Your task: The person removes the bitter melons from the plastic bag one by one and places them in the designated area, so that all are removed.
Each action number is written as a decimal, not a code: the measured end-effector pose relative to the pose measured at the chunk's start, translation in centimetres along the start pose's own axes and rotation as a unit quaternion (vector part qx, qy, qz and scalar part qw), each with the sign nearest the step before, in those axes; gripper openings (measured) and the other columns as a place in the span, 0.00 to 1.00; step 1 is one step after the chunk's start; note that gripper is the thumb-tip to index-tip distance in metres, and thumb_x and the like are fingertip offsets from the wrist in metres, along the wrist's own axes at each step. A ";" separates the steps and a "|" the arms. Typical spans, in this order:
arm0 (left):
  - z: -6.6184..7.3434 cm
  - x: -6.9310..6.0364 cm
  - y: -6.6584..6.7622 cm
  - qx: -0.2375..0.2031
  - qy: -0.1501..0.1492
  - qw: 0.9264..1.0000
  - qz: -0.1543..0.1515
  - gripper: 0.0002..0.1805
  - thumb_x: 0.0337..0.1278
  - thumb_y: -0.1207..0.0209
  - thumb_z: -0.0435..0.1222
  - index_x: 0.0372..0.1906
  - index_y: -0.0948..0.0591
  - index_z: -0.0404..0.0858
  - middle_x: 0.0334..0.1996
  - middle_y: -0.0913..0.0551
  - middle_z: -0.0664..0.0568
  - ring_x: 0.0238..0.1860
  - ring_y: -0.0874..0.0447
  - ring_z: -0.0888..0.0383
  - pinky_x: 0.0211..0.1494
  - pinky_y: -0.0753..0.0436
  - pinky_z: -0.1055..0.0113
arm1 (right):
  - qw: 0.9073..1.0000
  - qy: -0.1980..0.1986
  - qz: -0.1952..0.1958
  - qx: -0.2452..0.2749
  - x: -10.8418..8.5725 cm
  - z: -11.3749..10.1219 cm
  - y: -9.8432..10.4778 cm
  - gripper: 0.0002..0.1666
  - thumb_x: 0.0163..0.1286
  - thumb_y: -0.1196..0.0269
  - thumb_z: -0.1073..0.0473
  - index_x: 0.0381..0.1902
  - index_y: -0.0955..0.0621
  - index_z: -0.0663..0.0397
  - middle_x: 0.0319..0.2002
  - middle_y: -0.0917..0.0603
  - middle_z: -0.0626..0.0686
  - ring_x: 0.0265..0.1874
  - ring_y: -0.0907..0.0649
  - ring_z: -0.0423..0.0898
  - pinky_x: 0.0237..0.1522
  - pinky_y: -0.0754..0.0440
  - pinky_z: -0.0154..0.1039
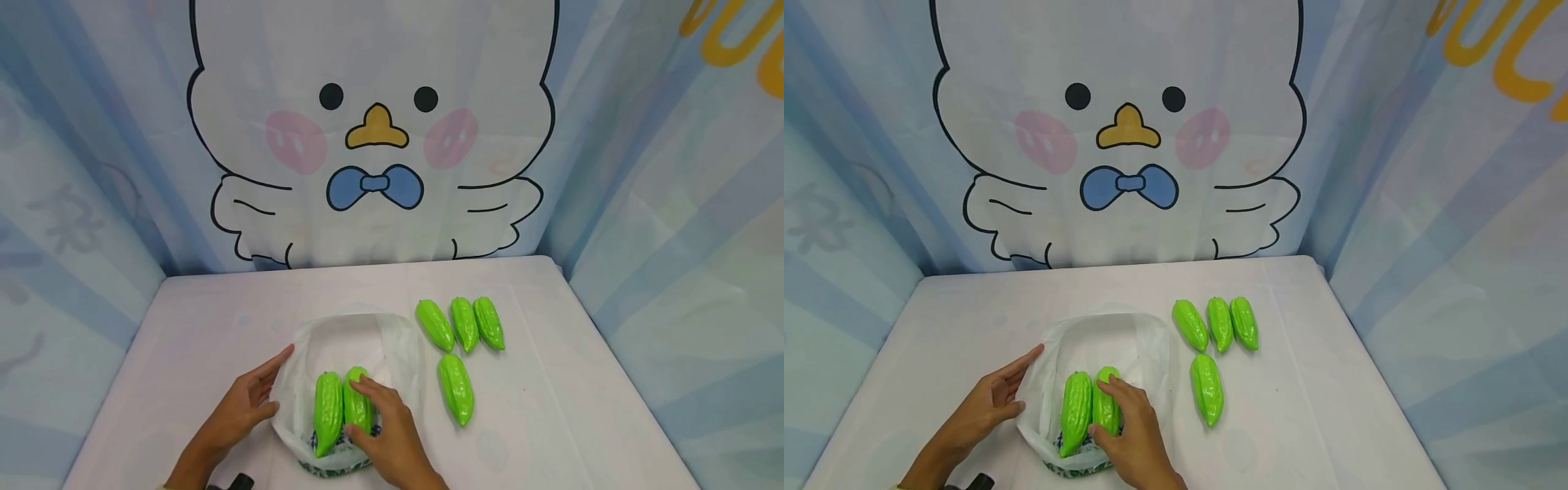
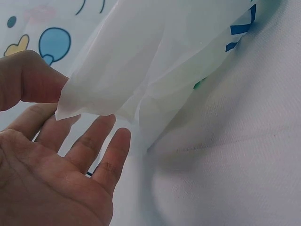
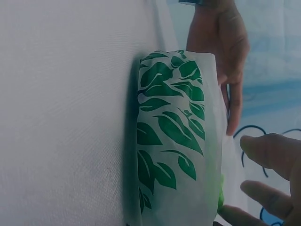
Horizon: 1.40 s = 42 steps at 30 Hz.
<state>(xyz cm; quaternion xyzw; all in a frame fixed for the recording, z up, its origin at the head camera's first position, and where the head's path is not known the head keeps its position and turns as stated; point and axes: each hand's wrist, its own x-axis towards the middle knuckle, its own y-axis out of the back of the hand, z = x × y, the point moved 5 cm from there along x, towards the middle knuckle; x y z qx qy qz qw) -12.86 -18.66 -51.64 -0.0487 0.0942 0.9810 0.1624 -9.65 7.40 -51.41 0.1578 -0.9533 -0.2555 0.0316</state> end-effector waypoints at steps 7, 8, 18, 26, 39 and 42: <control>0.1 0.0 0.0 -0.010 0.003 1.000 0.000 0.52 0.55 0.36 0.24 0.86 0.41 0.44 0.85 0.44 0.49 0.84 0.45 0.42 0.71 0.32 0.81 | 1.000 -0.008 0.018 -0.011 0.5 0.1 0.0 0.40 0.66 0.24 0.54 0.75 0.24 0.34 0.79 0.28 0.47 0.76 0.27 0.56 0.74 0.29 0.68; 0.1 0.0 -0.1 -0.008 0.004 1.000 0.000 0.52 0.55 0.36 0.24 0.86 0.42 0.44 0.85 0.44 0.49 0.84 0.45 0.42 0.72 0.32 0.80 | 1.000 -0.011 0.022 -0.012 0.5 0.1 0.0 0.40 0.66 0.24 0.55 0.74 0.23 0.35 0.79 0.28 0.48 0.76 0.27 0.56 0.74 0.29 0.68; -0.2 0.2 -0.1 -0.012 0.023 1.000 0.005 0.53 0.53 0.36 0.23 0.86 0.42 0.45 0.85 0.44 0.53 0.84 0.45 0.46 0.70 0.32 0.82 | 0.998 -0.017 0.047 -0.025 1.0 0.4 0.3 0.39 0.64 0.24 0.58 0.73 0.21 0.43 0.78 0.28 0.52 0.77 0.26 0.58 0.75 0.27 0.62; -0.1 0.3 -0.1 -0.009 0.020 1.000 0.003 0.53 0.55 0.37 0.24 0.86 0.42 0.45 0.85 0.45 0.51 0.84 0.45 0.45 0.70 0.33 0.83 | 0.998 -0.009 0.056 0.007 0.6 0.4 1.0 0.40 0.64 0.23 0.61 0.73 0.22 0.44 0.78 0.28 0.52 0.78 0.27 0.57 0.72 0.22 0.52; -0.2 0.4 -0.1 -0.003 0.021 1.000 0.008 0.53 0.53 0.36 0.24 0.86 0.41 0.47 0.85 0.43 0.54 0.83 0.44 0.47 0.74 0.32 0.75 | 0.992 -0.028 0.079 0.090 -0.2 0.6 4.0 0.40 0.66 0.24 0.61 0.74 0.22 0.39 0.80 0.30 0.47 0.79 0.29 0.59 0.65 0.15 0.50; -0.2 0.4 -0.1 0.001 0.021 1.000 0.009 0.53 0.53 0.36 0.24 0.86 0.40 0.47 0.85 0.43 0.55 0.83 0.44 0.47 0.75 0.32 0.74 | 0.990 -0.031 0.082 0.111 -0.4 0.6 4.8 0.39 0.65 0.24 0.61 0.74 0.22 0.39 0.80 0.30 0.48 0.80 0.31 0.60 0.66 0.16 0.51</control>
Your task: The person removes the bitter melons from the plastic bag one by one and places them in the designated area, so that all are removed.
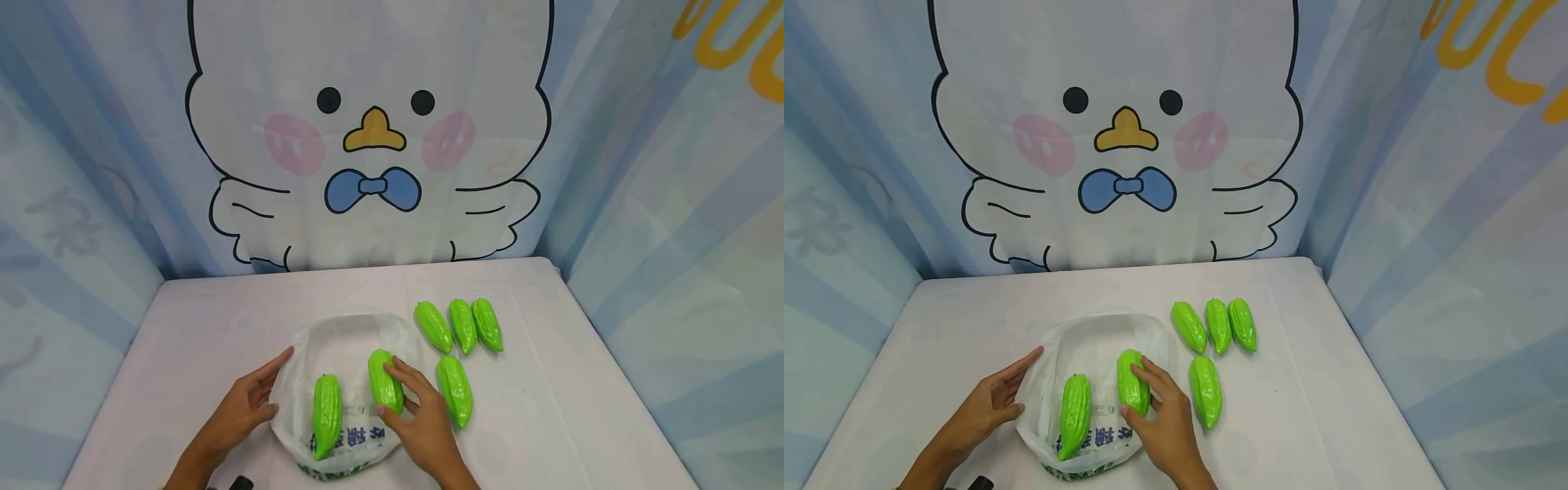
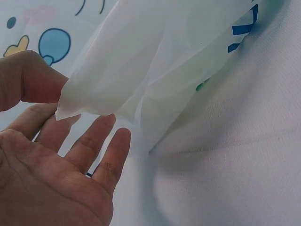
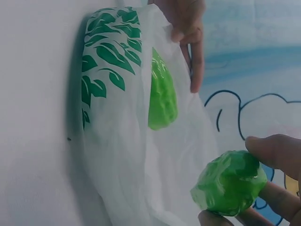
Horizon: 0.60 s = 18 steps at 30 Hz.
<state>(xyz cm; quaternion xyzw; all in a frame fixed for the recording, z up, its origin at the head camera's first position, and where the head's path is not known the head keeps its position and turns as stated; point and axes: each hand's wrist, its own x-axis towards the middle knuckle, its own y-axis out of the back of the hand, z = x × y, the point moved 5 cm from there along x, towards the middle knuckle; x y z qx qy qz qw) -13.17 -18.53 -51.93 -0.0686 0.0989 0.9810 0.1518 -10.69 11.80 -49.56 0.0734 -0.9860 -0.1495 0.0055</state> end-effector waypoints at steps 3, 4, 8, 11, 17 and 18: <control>0.0 0.0 0.0 0.001 0.001 1.000 0.000 0.53 0.53 0.36 0.24 0.85 0.40 0.47 0.85 0.43 0.55 0.84 0.44 0.47 0.74 0.32 0.75 | 1.000 -0.008 0.010 0.014 -0.1 -0.2 0.8 0.40 0.65 0.24 0.62 0.73 0.21 0.37 0.80 0.30 0.47 0.80 0.32 0.59 0.67 0.17 0.50; 0.0 0.0 0.0 0.001 0.001 1.000 0.000 0.53 0.53 0.36 0.24 0.85 0.40 0.46 0.85 0.43 0.55 0.84 0.44 0.47 0.74 0.32 0.76 | 1.000 -0.011 0.014 0.018 -0.1 -0.3 1.1 0.40 0.64 0.24 0.62 0.73 0.21 0.36 0.80 0.30 0.47 0.81 0.32 0.58 0.68 0.17 0.49; 0.2 0.0 0.1 -0.004 -0.007 1.000 -0.002 0.52 0.53 0.36 0.23 0.85 0.40 0.45 0.85 0.44 0.52 0.84 0.45 0.45 0.72 0.32 0.79 | 0.999 -0.003 0.039 0.032 -0.3 -0.6 2.3 0.40 0.63 0.23 0.63 0.72 0.20 0.37 0.80 0.29 0.48 0.81 0.32 0.57 0.67 0.17 0.45; 0.2 0.0 0.1 -0.006 -0.008 1.000 -0.002 0.53 0.52 0.36 0.23 0.85 0.40 0.45 0.85 0.43 0.52 0.84 0.45 0.45 0.72 0.32 0.80 | 0.998 0.012 0.057 0.036 -0.4 -0.5 3.2 0.39 0.62 0.23 0.63 0.71 0.19 0.37 0.79 0.28 0.48 0.81 0.32 0.57 0.66 0.16 0.44; 0.2 0.0 0.2 -0.002 -0.004 1.000 -0.005 0.53 0.53 0.37 0.23 0.86 0.41 0.45 0.85 0.44 0.51 0.84 0.45 0.44 0.74 0.32 0.78 | 0.995 0.024 0.082 0.043 -0.5 -0.2 5.4 0.40 0.62 0.24 0.67 0.71 0.19 0.42 0.78 0.28 0.51 0.81 0.32 0.56 0.68 0.19 0.45; 0.2 -0.1 0.2 -0.001 -0.005 1.000 -0.005 0.53 0.53 0.37 0.23 0.86 0.41 0.45 0.85 0.44 0.51 0.84 0.45 0.44 0.74 0.33 0.78 | 0.995 0.026 0.085 0.045 -0.5 -0.3 5.7 0.40 0.62 0.24 0.68 0.71 0.19 0.43 0.79 0.28 0.52 0.80 0.32 0.57 0.68 0.19 0.45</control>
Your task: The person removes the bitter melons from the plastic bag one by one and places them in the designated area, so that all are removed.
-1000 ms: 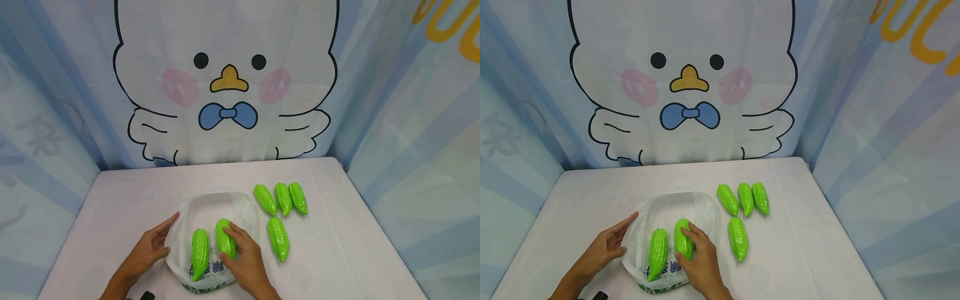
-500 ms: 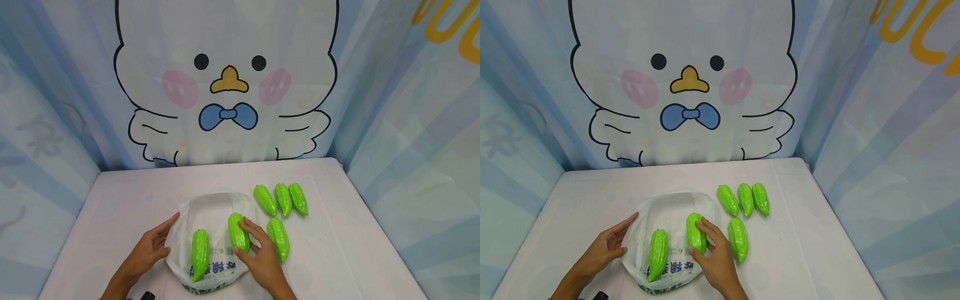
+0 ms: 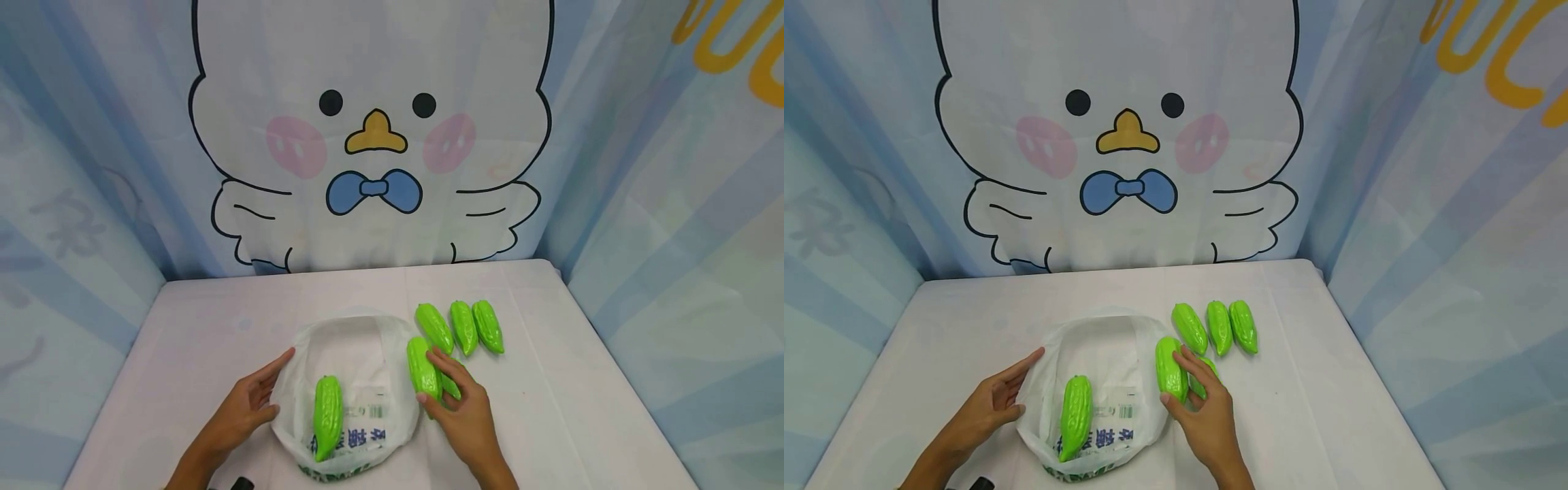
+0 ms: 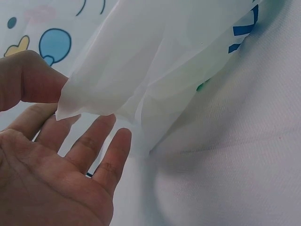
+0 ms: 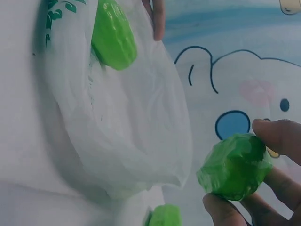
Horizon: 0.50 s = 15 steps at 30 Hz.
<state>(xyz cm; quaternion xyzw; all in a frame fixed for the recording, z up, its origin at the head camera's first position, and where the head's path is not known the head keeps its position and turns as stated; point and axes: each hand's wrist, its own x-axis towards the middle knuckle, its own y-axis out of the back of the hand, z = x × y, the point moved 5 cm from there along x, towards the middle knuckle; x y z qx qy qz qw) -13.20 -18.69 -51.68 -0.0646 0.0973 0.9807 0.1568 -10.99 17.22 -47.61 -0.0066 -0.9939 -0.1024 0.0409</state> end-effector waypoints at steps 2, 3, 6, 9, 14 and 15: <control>0.1 0.0 0.0 0.003 0.000 1.000 -0.002 0.53 0.53 0.37 0.23 0.86 0.41 0.44 0.85 0.44 0.51 0.84 0.46 0.43 0.74 0.33 0.78 | 1.000 0.002 0.009 -0.004 0.1 -0.1 0.8 0.40 0.62 0.25 0.70 0.72 0.20 0.44 0.79 0.28 0.53 0.80 0.31 0.56 0.68 0.19 0.45; 0.0 0.0 0.0 0.000 0.002 1.000 0.000 0.53 0.53 0.37 0.24 0.86 0.41 0.45 0.85 0.44 0.51 0.84 0.45 0.44 0.73 0.33 0.79 | 1.000 0.005 0.012 -0.004 0.1 -0.1 1.1 0.40 0.62 0.25 0.70 0.72 0.20 0.45 0.79 0.28 0.53 0.80 0.31 0.56 0.68 0.20 0.46; 0.0 0.0 -0.1 -0.002 0.006 1.000 0.002 0.53 0.52 0.36 0.24 0.86 0.41 0.45 0.85 0.44 0.53 0.84 0.45 0.45 0.71 0.33 0.81 | 1.000 0.006 0.020 -0.008 0.1 0.0 2.1 0.41 0.62 0.24 0.69 0.72 0.20 0.44 0.78 0.28 0.49 0.79 0.31 0.53 0.68 0.20 0.44; 0.0 0.0 -0.2 -0.002 0.009 1.000 0.005 0.53 0.52 0.36 0.23 0.86 0.41 0.46 0.85 0.43 0.54 0.84 0.44 0.47 0.72 0.32 0.79 | 1.000 0.005 0.026 -0.007 0.2 0.1 2.9 0.41 0.62 0.24 0.68 0.73 0.21 0.44 0.78 0.28 0.47 0.79 0.31 0.47 0.66 0.19 0.39; 0.1 0.0 -0.3 0.007 0.009 1.000 0.005 0.53 0.52 0.37 0.23 0.86 0.41 0.46 0.85 0.43 0.54 0.84 0.44 0.46 0.78 0.33 0.67 | 0.999 0.006 0.040 -0.003 0.2 0.6 4.2 0.42 0.62 0.24 0.69 0.73 0.21 0.48 0.79 0.29 0.50 0.77 0.30 0.36 0.64 0.19 0.28; 0.0 0.0 -0.3 0.007 0.009 1.000 0.006 0.53 0.52 0.36 0.23 0.86 0.40 0.47 0.85 0.43 0.54 0.84 0.44 0.46 0.78 0.33 0.67 | 0.999 0.006 0.045 -0.005 0.2 0.7 4.5 0.42 0.61 0.24 0.70 0.73 0.21 0.48 0.79 0.29 0.50 0.76 0.30 0.35 0.63 0.19 0.27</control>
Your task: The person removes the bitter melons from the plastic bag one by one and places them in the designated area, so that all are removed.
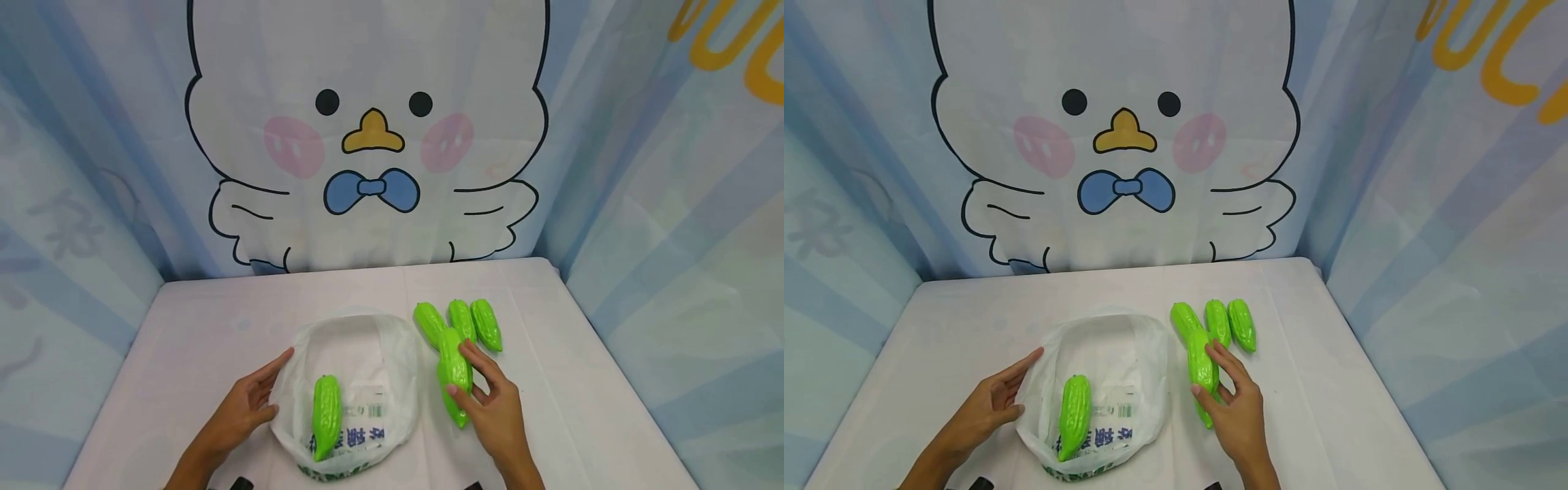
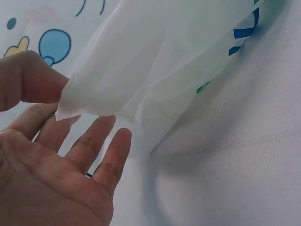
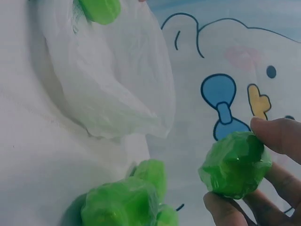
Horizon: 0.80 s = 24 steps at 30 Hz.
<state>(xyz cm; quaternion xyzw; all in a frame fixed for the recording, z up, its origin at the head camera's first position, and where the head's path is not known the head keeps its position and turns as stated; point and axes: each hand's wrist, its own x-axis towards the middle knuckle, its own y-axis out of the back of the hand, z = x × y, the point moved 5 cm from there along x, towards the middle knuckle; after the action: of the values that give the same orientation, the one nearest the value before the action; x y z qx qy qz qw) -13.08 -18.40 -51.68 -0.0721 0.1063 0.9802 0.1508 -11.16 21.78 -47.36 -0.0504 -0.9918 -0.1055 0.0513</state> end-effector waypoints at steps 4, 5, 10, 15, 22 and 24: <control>0.0 0.0 0.0 -0.005 0.000 1.000 -0.002 0.53 0.53 0.36 0.24 0.86 0.41 0.47 0.85 0.43 0.54 0.84 0.44 0.46 0.75 0.33 0.75 | 1.000 0.003 0.017 -0.013 0.1 0.4 1.0 0.42 0.61 0.25 0.73 0.74 0.22 0.50 0.79 0.29 0.54 0.77 0.30 0.38 0.61 0.20 0.24; -0.1 0.0 0.0 -0.007 0.000 1.000 -0.003 0.53 0.53 0.36 0.24 0.86 0.41 0.47 0.85 0.43 0.54 0.84 0.44 0.46 0.74 0.33 0.77 | 1.000 0.003 0.021 -0.017 0.2 0.5 1.2 0.43 0.61 0.25 0.73 0.74 0.22 0.51 0.80 0.30 0.54 0.78 0.31 0.40 0.61 0.20 0.24; -0.1 0.0 0.0 -0.007 -0.001 1.000 -0.003 0.53 0.53 0.35 0.25 0.86 0.40 0.47 0.85 0.43 0.54 0.84 0.44 0.46 0.74 0.33 0.77 | 0.999 -0.007 0.035 -0.036 0.1 1.1 2.2 0.43 0.61 0.26 0.75 0.74 0.22 0.51 0.80 0.31 0.55 0.80 0.33 0.51 0.61 0.21 0.21; -0.1 0.0 0.0 -0.007 -0.001 1.000 0.000 0.53 0.53 0.35 0.25 0.86 0.40 0.48 0.85 0.43 0.55 0.84 0.44 0.46 0.73 0.32 0.77 | 0.997 -0.021 0.039 -0.058 -0.2 2.1 2.9 0.42 0.61 0.27 0.75 0.73 0.22 0.51 0.81 0.31 0.54 0.81 0.34 0.55 0.61 0.23 0.19; -0.1 0.1 -0.1 -0.010 -0.003 1.000 0.000 0.52 0.54 0.36 0.24 0.85 0.40 0.48 0.85 0.43 0.54 0.83 0.44 0.46 0.71 0.32 0.80 | 0.995 -0.040 0.042 -0.085 -0.7 3.1 3.7 0.43 0.61 0.28 0.78 0.74 0.22 0.52 0.82 0.32 0.53 0.82 0.36 0.57 0.61 0.25 0.18; -0.2 0.1 -0.1 -0.010 -0.001 1.000 0.001 0.52 0.54 0.35 0.25 0.85 0.40 0.48 0.85 0.43 0.55 0.83 0.44 0.46 0.71 0.32 0.80 | 0.994 -0.048 0.040 -0.093 -0.9 3.3 3.9 0.43 0.61 0.29 0.78 0.74 0.22 0.51 0.82 0.33 0.53 0.82 0.36 0.57 0.63 0.25 0.20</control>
<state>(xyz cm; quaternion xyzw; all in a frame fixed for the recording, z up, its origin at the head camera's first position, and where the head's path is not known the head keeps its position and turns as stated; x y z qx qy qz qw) -13.09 -18.32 -51.88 -0.0722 0.0962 0.9815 0.1492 -10.17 26.21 -49.90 -0.0996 -0.9762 -0.1924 0.0032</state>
